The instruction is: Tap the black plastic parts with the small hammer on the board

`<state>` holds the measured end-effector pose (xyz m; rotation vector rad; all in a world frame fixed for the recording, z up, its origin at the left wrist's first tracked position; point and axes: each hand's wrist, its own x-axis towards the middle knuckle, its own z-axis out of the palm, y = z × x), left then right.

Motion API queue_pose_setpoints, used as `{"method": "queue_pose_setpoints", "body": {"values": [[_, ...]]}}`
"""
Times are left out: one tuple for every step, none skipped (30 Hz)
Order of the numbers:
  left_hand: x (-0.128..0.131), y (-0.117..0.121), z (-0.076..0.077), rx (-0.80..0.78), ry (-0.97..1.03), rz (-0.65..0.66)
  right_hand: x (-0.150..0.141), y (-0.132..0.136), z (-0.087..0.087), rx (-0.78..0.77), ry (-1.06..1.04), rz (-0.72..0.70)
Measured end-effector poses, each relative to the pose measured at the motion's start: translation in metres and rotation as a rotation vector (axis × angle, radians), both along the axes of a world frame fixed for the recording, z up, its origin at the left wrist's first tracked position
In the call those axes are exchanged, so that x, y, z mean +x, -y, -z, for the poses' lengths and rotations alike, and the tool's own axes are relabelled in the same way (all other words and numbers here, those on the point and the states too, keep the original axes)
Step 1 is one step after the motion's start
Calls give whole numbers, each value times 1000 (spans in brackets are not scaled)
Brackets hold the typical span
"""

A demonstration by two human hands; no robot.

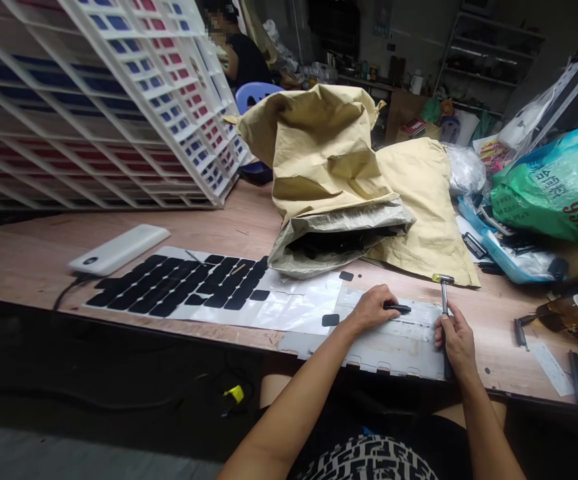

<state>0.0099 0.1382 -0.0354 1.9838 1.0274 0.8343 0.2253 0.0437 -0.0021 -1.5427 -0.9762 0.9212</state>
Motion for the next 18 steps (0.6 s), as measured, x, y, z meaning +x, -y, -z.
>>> {"method": "queue_pose_setpoints", "body": {"values": [[0, 0, 0, 3, -2, 6, 0, 0, 1, -1, 0, 0], [0, 1, -1, 5, -3, 11, 1, 0, 2, -1, 1, 0], [-1, 1, -1, 8, -5, 17, 1, 0, 2, -3, 1, -1], [-1, 1, -2, 11, -7, 20, 1, 0, 3, -5, 0, 0], [-1, 2, -3, 13, -7, 21, 2, 0, 2, -7, -3, 0], [-1, 2, -3, 14, -9, 19, 2, 1, 2, -9, -5, 0], [-1, 2, -4, 13, -13, 17, 2, 1, 2, -10, -7, -2], [-1, 3, -4, 10, -16, 16, 2, 1, 2, -10, -8, -4], [-1, 3, -5, 6, -18, 16, 2, 1, 1, -10, -8, -7], [-1, 3, -5, 3, -18, 15, 1, 1, 1, -10, -7, -10], [-1, 3, -5, 2, -17, 16, 1, 1, 1, -9, -7, -13], [-1, 3, -4, 3, -14, 16, 1, 1, 2, -8, -6, -12], [-1, 3, -3, 6, -11, 16, 1, 0, 2, -6, -6, -12], [-1, 2, -3, 11, -10, 16, 1, 0, 2, -4, -6, -12], [-1, 2, -2, 16, -10, 16, 1, 0, 2, -2, -7, -12], [-1, 2, -2, 21, -11, 16, 1, 1, 2, -2, -7, -11], [-1, 2, -2, 22, -14, 15, 1, 1, 1, -4, -7, -9], [-1, 2, -2, 22, -18, 16, 0, 1, 1, -7, -8, -7]]}}
